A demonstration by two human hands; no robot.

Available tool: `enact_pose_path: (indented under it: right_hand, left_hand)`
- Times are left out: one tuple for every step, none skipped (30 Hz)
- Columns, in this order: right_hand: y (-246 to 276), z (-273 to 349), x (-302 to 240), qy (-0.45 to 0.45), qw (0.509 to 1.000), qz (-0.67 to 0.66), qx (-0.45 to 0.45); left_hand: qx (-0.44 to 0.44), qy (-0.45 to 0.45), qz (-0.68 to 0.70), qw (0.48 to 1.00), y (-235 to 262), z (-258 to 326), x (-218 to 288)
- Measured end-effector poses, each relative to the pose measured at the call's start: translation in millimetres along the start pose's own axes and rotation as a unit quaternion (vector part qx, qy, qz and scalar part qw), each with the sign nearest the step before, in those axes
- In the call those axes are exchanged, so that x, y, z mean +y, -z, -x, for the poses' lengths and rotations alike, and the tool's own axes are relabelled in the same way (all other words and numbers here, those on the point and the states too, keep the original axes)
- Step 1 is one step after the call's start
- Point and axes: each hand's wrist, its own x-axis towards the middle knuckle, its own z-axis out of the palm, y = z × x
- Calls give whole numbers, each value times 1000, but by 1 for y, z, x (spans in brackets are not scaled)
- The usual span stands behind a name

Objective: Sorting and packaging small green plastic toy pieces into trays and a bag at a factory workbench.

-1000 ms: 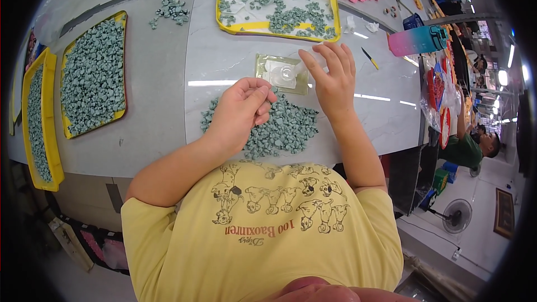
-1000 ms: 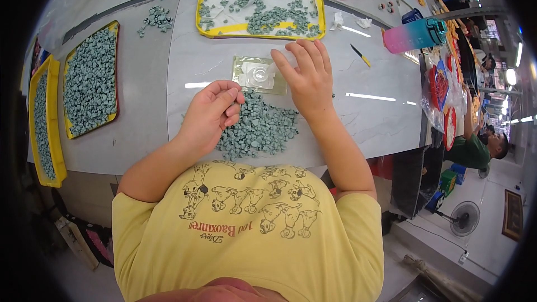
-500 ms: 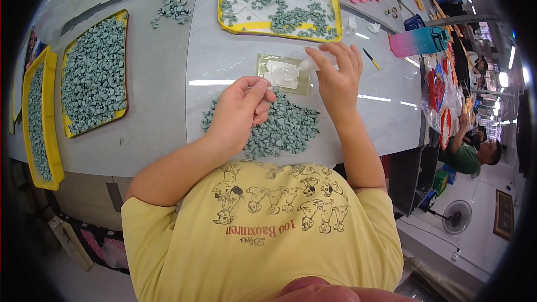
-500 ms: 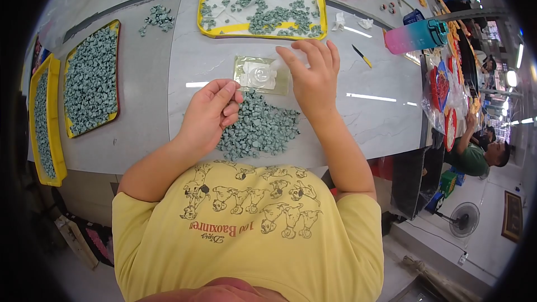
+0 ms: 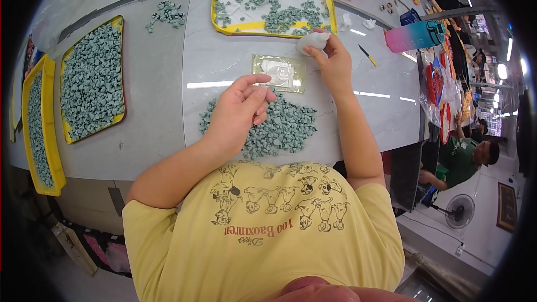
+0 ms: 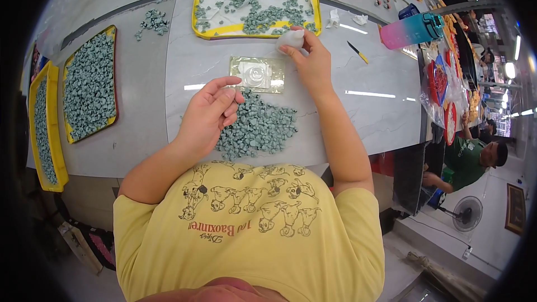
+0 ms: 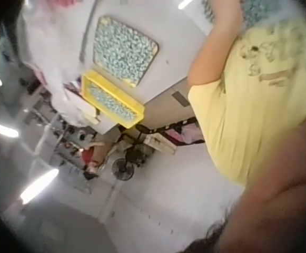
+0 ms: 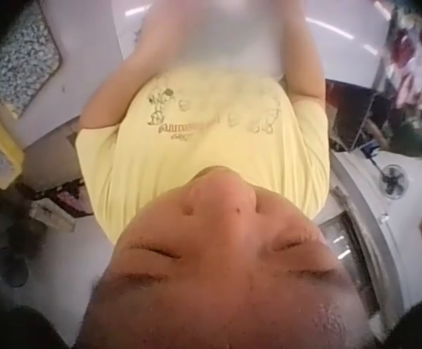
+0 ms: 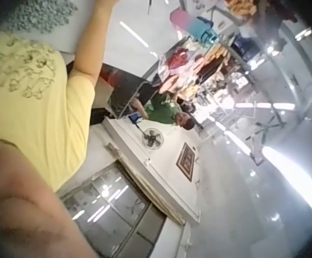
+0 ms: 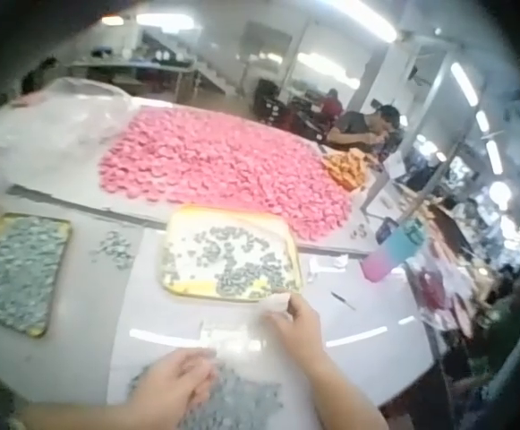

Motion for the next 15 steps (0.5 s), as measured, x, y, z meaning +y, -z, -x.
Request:
enact_pose_path:
  right_hand:
    - [1,0,3,35,999,16,0]
    - [2,-1,5,69,997,31,0]
    - [5,0,4,68,997,32,0]
    - [9,3,0,89,993,61,40]
    - [13,6,-3,110,987,88,79]
    - [21,10,-6,110,987,89,77]
    - [31,16,-10,83,980,172,52]
    - [38,21,-12,56,965,253,27]
    - [42,26,-12,57,965,253,26]
    - [47,31,-11,53,964,260,-1]
    - [50,34,-10,49,962,267,-28]
    - [50,34,-8,49,962,267,-28]
    - [51,36,-5,61,955,288,-32]
    - [52,38,-2,74,948,309,-37]
    - [52,38,2,73,948,309,-35]
  left_hand:
    - [0,0,1,1000,0,-1,0]
    - [-1,3,1,1000,1,-2,0]
    - [-3,5,1,1000,2,-3,-1]
    - [-2,5,2,1000,3,-3,0]
    - [-5,6,0,1000,5,-4,0]
    - [-7,6,-2,1000,7,-4,-1]
    - [-6,6,-1,1000,9,-5,-2]
    - [-6,11,3,1000,11,-7,-2]
    - [-5,16,6,1000,12,-8,-2]
    - [-6,16,6,1000,12,-8,-3]
    - [-6,21,4,1000,12,-9,-4]
    - [-6,25,2,1000,12,-9,-5]
    - [-8,26,1,1000,10,-9,-7]
    - [-11,29,-1,1000,8,-9,-9]
    - [-13,31,-4,999,6,-9,-10]
